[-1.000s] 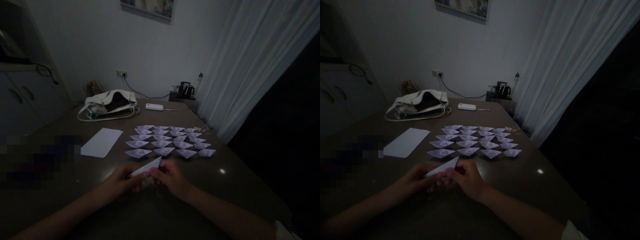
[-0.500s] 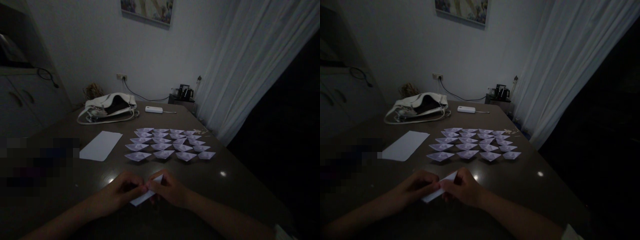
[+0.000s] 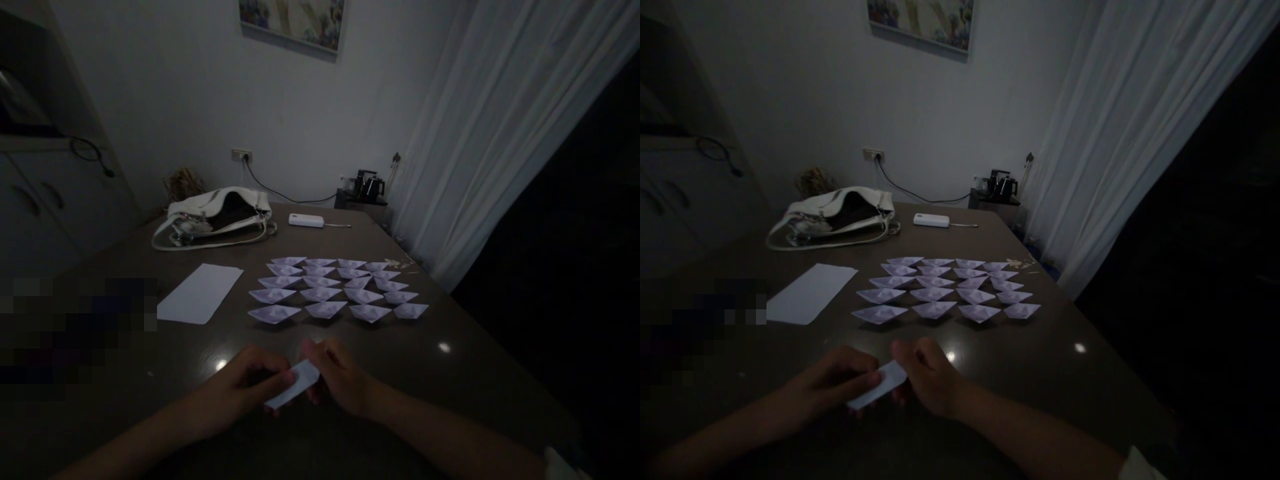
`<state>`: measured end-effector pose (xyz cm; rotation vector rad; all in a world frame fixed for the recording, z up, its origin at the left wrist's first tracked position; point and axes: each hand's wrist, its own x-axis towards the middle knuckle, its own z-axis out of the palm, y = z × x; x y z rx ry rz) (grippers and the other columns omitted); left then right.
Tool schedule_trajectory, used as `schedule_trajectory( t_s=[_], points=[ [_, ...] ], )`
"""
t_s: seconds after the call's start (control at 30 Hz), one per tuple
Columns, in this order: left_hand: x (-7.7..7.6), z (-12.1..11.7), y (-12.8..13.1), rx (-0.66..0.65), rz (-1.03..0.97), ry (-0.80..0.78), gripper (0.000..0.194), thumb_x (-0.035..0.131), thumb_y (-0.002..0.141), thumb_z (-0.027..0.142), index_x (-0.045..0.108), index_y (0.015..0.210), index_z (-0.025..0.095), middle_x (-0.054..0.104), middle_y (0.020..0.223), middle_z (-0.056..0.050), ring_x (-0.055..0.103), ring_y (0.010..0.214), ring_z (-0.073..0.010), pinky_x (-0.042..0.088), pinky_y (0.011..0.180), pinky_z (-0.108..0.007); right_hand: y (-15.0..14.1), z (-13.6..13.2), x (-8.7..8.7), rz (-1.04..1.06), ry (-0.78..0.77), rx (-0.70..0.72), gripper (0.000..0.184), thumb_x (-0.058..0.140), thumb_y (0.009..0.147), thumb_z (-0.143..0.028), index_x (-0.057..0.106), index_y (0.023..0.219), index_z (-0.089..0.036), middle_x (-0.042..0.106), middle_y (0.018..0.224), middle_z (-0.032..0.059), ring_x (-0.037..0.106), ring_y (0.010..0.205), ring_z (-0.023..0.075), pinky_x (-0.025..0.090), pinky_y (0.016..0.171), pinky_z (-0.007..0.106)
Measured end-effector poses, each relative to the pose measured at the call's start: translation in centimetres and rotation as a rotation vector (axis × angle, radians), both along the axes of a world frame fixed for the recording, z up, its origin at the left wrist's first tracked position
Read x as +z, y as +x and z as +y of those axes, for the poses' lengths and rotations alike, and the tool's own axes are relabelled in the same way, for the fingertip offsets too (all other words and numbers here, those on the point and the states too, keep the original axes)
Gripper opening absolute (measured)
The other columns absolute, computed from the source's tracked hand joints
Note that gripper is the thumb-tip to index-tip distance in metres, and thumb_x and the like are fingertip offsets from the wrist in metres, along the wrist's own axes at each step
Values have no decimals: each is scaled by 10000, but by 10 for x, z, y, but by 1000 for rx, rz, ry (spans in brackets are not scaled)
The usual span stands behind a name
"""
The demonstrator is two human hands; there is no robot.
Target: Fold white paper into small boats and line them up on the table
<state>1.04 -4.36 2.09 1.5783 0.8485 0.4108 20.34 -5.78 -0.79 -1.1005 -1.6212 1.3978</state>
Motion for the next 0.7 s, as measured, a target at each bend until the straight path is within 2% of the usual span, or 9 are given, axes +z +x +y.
schedule_trajectory(
  t_s=[0.1,0.2,0.3,0.4,0.5,0.7],
  points=[
    [-2,0,-3,-23,26,10,464,605,805,614,704,843,162,651,727,-2,621,712,-170,504,670,-237,1,0,0,-60,68,27,744,260,855,-789,475,482,-182,444,419,-18,428,380,78,332,412,200],
    [-5,0,-5,-16,56,24,462,617,790,616,698,939,185,692,835,-18,640,797,-196,515,727,-258,1,-2,1,-113,109,96,763,221,872,-777,474,464,-183,443,409,-15,420,363,76,329,404,200],
    [-3,0,-3,-41,39,54,441,599,812,601,721,907,187,717,863,-33,640,800,-198,517,726,-259,1,-3,1,-112,104,117,763,213,883,-766,490,481,-178,457,423,-13,442,378,78,350,417,194],
    [2,1,1,-113,-13,65,413,567,864,548,738,849,172,727,820,-38,627,710,-168,512,673,-240,-2,-2,0,-65,78,81,766,221,864,-786,503,499,-174,470,436,-7,455,380,81,344,400,191],
    [5,1,3,-86,-20,58,387,590,862,516,725,841,154,723,800,-37,620,666,-147,498,632,-219,-4,-2,0,-40,35,45,771,236,816,-833,495,504,-177,464,430,-9,445,363,81,331,373,189],
    [-2,7,2,-116,2,63,367,614,849,490,702,862,134,676,730,-20,608,648,-140,474,604,-214,-3,4,2,46,-11,-89,751,281,778,-854,472,503,-183,437,414,-28,414,346,68,304,350,180]
  ],
)
